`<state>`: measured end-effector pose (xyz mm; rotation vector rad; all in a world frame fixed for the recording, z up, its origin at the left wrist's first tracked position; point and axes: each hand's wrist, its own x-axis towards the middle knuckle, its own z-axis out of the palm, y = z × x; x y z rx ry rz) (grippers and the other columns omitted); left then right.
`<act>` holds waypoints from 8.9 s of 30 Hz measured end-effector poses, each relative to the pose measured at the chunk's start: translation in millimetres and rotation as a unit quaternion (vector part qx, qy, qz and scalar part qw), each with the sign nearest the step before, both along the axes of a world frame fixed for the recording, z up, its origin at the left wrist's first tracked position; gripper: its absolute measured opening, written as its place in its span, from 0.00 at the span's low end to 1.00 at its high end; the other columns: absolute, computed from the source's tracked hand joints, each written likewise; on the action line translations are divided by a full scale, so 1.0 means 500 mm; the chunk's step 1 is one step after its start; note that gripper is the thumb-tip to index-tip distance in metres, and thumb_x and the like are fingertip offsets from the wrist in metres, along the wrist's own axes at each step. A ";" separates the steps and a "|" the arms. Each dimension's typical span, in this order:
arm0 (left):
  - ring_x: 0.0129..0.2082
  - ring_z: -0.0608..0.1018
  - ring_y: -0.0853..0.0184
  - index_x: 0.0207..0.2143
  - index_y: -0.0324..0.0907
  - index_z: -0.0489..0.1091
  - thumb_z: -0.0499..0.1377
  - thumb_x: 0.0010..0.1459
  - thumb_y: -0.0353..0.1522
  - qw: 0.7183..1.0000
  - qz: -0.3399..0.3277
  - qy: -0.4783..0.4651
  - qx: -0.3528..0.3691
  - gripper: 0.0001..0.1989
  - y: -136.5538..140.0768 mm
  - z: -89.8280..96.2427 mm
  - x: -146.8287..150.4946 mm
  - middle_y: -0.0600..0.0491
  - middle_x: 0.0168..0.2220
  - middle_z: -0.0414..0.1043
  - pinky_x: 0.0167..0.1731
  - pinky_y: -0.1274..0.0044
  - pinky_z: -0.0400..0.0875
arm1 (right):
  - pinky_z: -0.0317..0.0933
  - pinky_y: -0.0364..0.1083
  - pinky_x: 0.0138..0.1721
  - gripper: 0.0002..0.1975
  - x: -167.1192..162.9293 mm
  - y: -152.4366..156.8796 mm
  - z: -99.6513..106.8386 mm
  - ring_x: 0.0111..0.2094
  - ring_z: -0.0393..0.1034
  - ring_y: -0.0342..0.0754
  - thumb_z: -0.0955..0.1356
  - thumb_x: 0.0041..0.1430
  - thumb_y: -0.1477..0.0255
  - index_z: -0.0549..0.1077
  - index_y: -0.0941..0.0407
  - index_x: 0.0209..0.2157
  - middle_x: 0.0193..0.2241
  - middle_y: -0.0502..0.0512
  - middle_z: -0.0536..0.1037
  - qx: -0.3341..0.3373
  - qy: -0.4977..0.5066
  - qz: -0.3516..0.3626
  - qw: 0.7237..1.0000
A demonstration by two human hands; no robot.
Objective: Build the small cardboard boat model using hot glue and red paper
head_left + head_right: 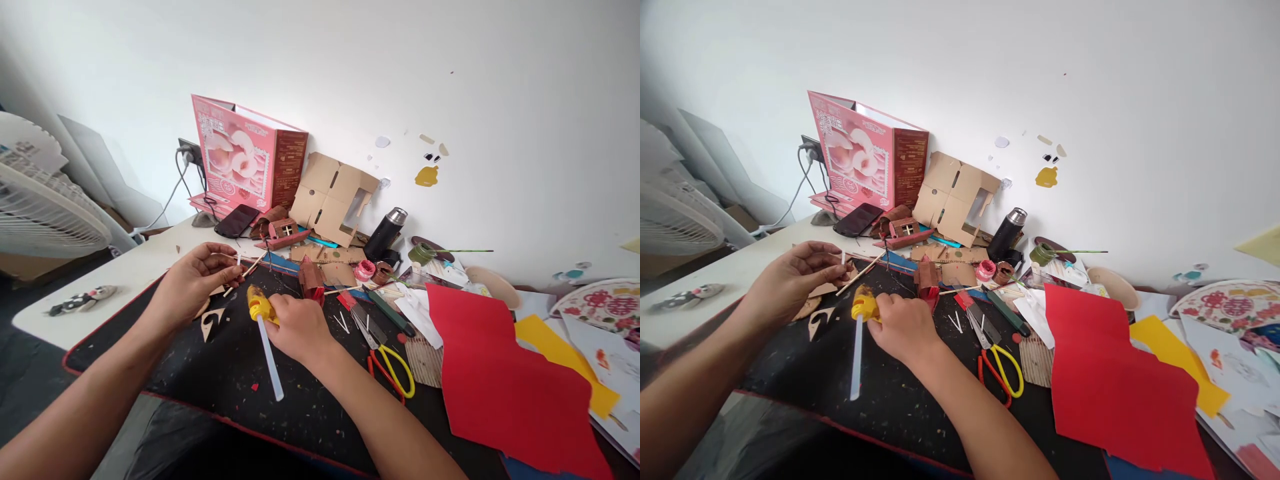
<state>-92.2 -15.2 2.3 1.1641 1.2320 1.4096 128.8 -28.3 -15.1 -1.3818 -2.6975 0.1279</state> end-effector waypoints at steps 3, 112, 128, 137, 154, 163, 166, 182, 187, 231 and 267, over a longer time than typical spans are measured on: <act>0.34 0.83 0.63 0.42 0.44 0.72 0.80 0.43 0.43 1.000 -0.015 -0.005 -0.005 0.29 0.002 -0.008 0.005 0.55 0.33 0.81 0.36 0.71 0.81 | 0.68 0.49 0.35 0.14 -0.011 0.010 0.005 0.41 0.83 0.57 0.67 0.75 0.61 0.77 0.56 0.50 0.43 0.59 0.86 0.002 -0.005 -0.008 1.000; 0.71 0.72 0.50 0.67 0.46 0.67 0.63 0.59 0.36 0.811 -0.265 0.498 0.154 0.33 0.161 -0.080 0.184 0.42 0.73 0.67 0.71 0.57 0.66 | 0.51 0.44 0.32 0.04 0.239 0.090 0.014 0.26 0.64 0.43 0.70 0.71 0.72 0.80 0.54 0.40 0.24 0.44 0.74 -0.095 0.273 -0.075 0.954; 0.69 0.73 0.50 0.68 0.47 0.67 0.63 0.60 0.36 0.819 -0.284 0.478 0.141 0.33 0.163 -0.073 0.185 0.44 0.70 0.71 0.68 0.59 0.69 | 0.50 0.46 0.35 0.05 0.217 0.104 0.041 0.28 0.67 0.45 0.70 0.73 0.73 0.80 0.54 0.42 0.26 0.48 0.78 -0.078 0.148 -0.040 0.985; 0.70 0.72 0.50 0.66 0.47 0.69 0.64 0.59 0.37 0.820 -0.298 0.472 0.129 0.32 0.167 -0.070 0.182 0.44 0.70 0.71 0.68 0.61 0.68 | 0.49 0.47 0.35 0.05 0.203 0.113 0.048 0.29 0.67 0.47 0.70 0.74 0.72 0.81 0.53 0.43 0.27 0.49 0.79 -0.057 0.101 -0.036 0.993; 0.66 0.76 0.52 0.63 0.46 0.71 0.62 0.66 0.44 0.840 -0.306 0.431 0.126 0.26 0.165 -0.066 0.188 0.45 0.66 0.75 0.67 0.62 0.67 | 0.48 0.47 0.34 0.05 0.208 0.125 0.040 0.30 0.67 0.46 0.71 0.73 0.72 0.81 0.54 0.44 0.29 0.51 0.80 -0.052 0.097 -0.031 0.993; 0.67 0.75 0.52 0.63 0.46 0.70 0.62 0.65 0.43 0.840 -0.295 0.436 0.130 0.26 0.163 -0.069 0.191 0.44 0.66 0.75 0.68 0.61 0.67 | 0.49 0.48 0.35 0.04 0.203 0.122 0.040 0.31 0.69 0.48 0.71 0.73 0.71 0.81 0.53 0.43 0.29 0.51 0.80 -0.048 0.087 -0.044 0.994; 0.67 0.75 0.52 0.64 0.47 0.70 0.62 0.65 0.43 0.839 -0.296 0.437 0.132 0.27 0.165 -0.072 0.189 0.45 0.67 0.75 0.68 0.61 0.66 | 0.48 0.48 0.34 0.04 0.202 0.121 0.039 0.31 0.70 0.48 0.71 0.73 0.71 0.81 0.53 0.43 0.30 0.51 0.81 -0.046 0.088 -0.044 0.994; 0.69 0.73 0.52 0.67 0.48 0.70 0.62 0.66 0.44 0.838 -0.305 0.435 0.127 0.29 0.167 -0.072 0.184 0.46 0.68 0.74 0.70 0.60 0.65 | 0.50 0.48 0.36 0.05 0.204 0.119 0.041 0.31 0.69 0.48 0.70 0.74 0.71 0.81 0.53 0.43 0.30 0.51 0.80 -0.049 0.091 -0.038 0.994; 0.69 0.74 0.52 0.67 0.49 0.69 0.62 0.66 0.45 0.836 -0.305 0.438 0.127 0.29 0.169 -0.075 0.184 0.47 0.68 0.75 0.69 0.60 0.65 | 0.49 0.48 0.36 0.05 0.203 0.117 0.041 0.32 0.70 0.49 0.70 0.74 0.70 0.81 0.52 0.43 0.31 0.52 0.81 -0.047 0.079 -0.044 0.995; 0.68 0.74 0.51 0.65 0.49 0.70 0.61 0.66 0.45 0.843 -0.301 0.426 0.131 0.28 0.165 -0.084 0.184 0.45 0.69 0.73 0.68 0.59 0.67 | 0.47 0.49 0.34 0.06 0.193 0.112 0.044 0.35 0.74 0.50 0.69 0.76 0.69 0.80 0.54 0.46 0.32 0.53 0.83 -0.017 0.027 -0.046 0.998; 0.67 0.75 0.51 0.67 0.49 0.68 0.60 0.66 0.46 0.844 -0.295 0.429 0.130 0.30 0.161 -0.078 0.189 0.45 0.67 0.74 0.66 0.61 0.67 | 0.49 0.48 0.35 0.08 0.192 0.104 0.041 0.35 0.74 0.52 0.67 0.76 0.69 0.80 0.53 0.48 0.33 0.54 0.83 -0.028 0.051 -0.068 0.996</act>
